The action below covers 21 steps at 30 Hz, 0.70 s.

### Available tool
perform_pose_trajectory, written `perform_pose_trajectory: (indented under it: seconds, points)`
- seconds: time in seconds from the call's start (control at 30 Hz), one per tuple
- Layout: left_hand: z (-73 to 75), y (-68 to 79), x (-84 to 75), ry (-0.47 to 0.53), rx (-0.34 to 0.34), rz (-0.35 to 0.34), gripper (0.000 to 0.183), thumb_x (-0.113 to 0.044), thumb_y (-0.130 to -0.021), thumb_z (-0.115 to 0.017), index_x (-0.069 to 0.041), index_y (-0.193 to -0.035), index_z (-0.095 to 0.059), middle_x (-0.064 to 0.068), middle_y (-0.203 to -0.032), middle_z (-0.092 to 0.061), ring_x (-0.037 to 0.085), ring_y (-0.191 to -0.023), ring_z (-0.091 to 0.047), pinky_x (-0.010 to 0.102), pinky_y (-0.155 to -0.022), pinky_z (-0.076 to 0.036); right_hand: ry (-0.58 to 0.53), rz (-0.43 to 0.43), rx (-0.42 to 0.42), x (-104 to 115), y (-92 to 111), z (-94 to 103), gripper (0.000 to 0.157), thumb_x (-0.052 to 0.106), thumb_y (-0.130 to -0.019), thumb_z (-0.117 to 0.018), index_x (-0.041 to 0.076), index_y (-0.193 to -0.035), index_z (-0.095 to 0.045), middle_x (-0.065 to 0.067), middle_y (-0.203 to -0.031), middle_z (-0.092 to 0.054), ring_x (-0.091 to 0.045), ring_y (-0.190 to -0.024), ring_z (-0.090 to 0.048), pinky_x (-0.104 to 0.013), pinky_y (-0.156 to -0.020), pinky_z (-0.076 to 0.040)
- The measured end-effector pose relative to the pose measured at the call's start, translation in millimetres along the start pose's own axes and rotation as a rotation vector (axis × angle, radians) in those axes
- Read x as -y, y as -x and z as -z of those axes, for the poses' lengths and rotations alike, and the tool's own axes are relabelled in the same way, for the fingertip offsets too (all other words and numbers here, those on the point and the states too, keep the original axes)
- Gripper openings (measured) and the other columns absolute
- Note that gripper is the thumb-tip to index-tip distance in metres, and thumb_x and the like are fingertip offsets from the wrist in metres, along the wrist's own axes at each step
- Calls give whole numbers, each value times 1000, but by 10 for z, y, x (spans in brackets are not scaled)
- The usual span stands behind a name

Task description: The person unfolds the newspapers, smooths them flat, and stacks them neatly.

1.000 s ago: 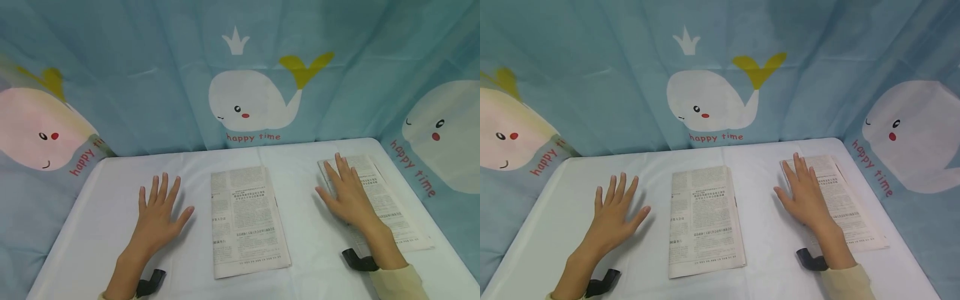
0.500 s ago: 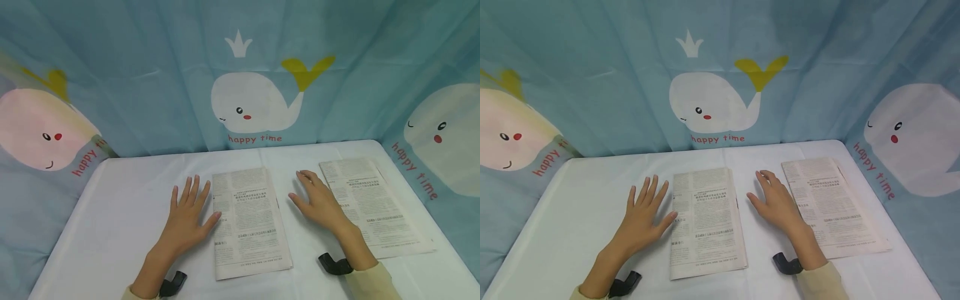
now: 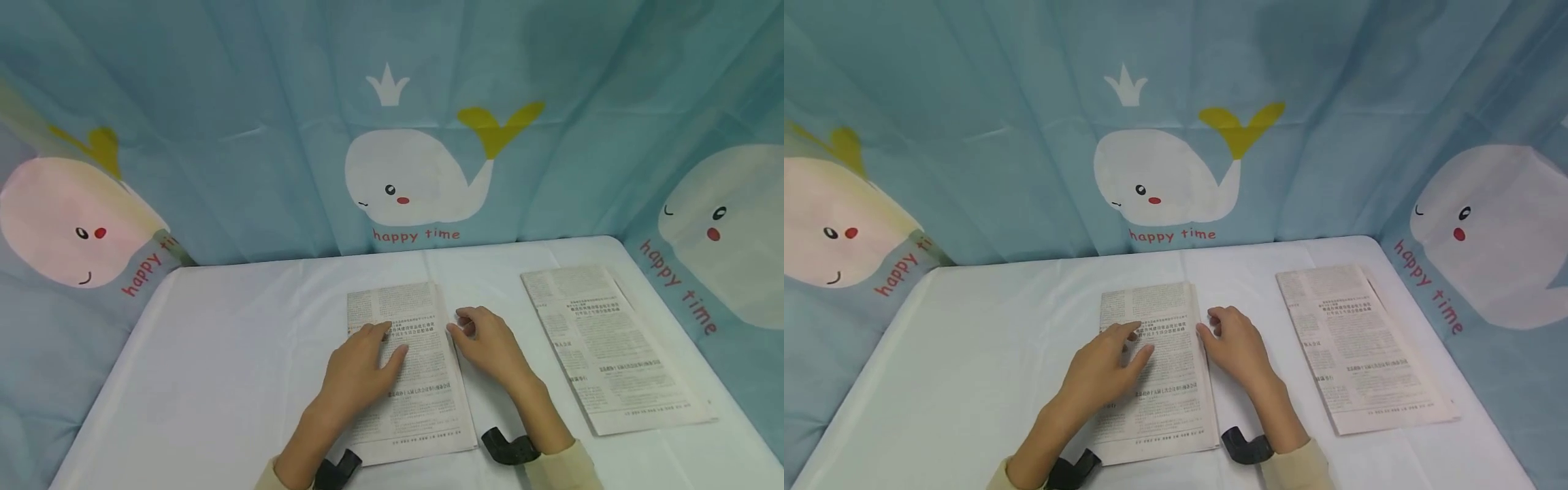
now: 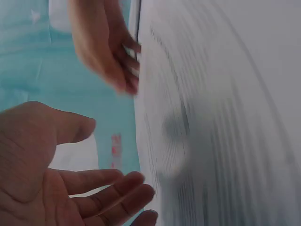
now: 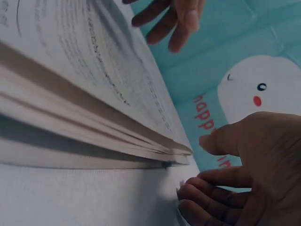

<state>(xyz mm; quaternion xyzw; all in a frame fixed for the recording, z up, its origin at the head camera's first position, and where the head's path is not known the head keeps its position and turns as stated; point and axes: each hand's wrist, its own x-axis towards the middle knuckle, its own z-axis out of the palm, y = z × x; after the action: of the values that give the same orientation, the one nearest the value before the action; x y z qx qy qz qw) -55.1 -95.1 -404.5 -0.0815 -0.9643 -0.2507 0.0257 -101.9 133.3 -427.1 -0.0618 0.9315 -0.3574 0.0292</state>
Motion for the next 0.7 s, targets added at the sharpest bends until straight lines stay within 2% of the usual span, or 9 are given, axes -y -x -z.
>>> perform_pose_trajectory:
  seconds: [0.17, 0.3, 0.5, 0.57, 0.7]
  points:
    - [-138, 11, -172, 59, 112, -47, 56, -42, -101, -68, 0, -138, -66, 15, -125, -76, 35, -120, -73, 53, -95, -61, -36, -52, 5, 36, 26, -50, 44, 24, -99, -74, -5, -132, -68, -15, -112, -77, -20, -90, -71, -37, -78, -58]
    - [-203, 39, -224, 128, 180, -35, 58, -40, -100, -72, 0, -141, -63, 14, -128, -75, 32, -120, -73, 50, -96, -60, -71, -71, 46, 45, 51, -81, 39, 19, -98, -74, -4, -130, -70, -11, -104, -77, -14, -83, -69, -30, -72, -55]
    - [-240, 71, -200, 245, 209, 21, 60, -37, -98, -75, -2, -144, -60, 14, -133, -72, 28, -115, -74, 51, -94, -59, -249, -82, 141, 23, 90, -75, 39, 12, -101, -70, -5, -135, -66, -10, -101, -77, -12, -78, -71, -25, -66, -55]
    - [-250, 59, -183, 266, 206, 34, 58, -38, -99, -73, -4, -144, -61, 12, -131, -73, 25, -112, -74, 48, -91, -59, -311, -77, 170, 4, 98, -67, 40, 10, -102, -67, -7, -138, -63, -12, -105, -78, -14, -81, -74, -25, -67, -57]
    - [-271, 10, -156, 335, 214, 54, 54, -41, -101, -70, -7, -143, -63, 8, -131, -75, 21, -109, -73, 43, -88, -59, -384, -83, 175, -23, 100, -54, 38, 6, -105, -59, -8, -140, -61, -17, -110, -80, -19, -90, -79, -25, -72, -61]
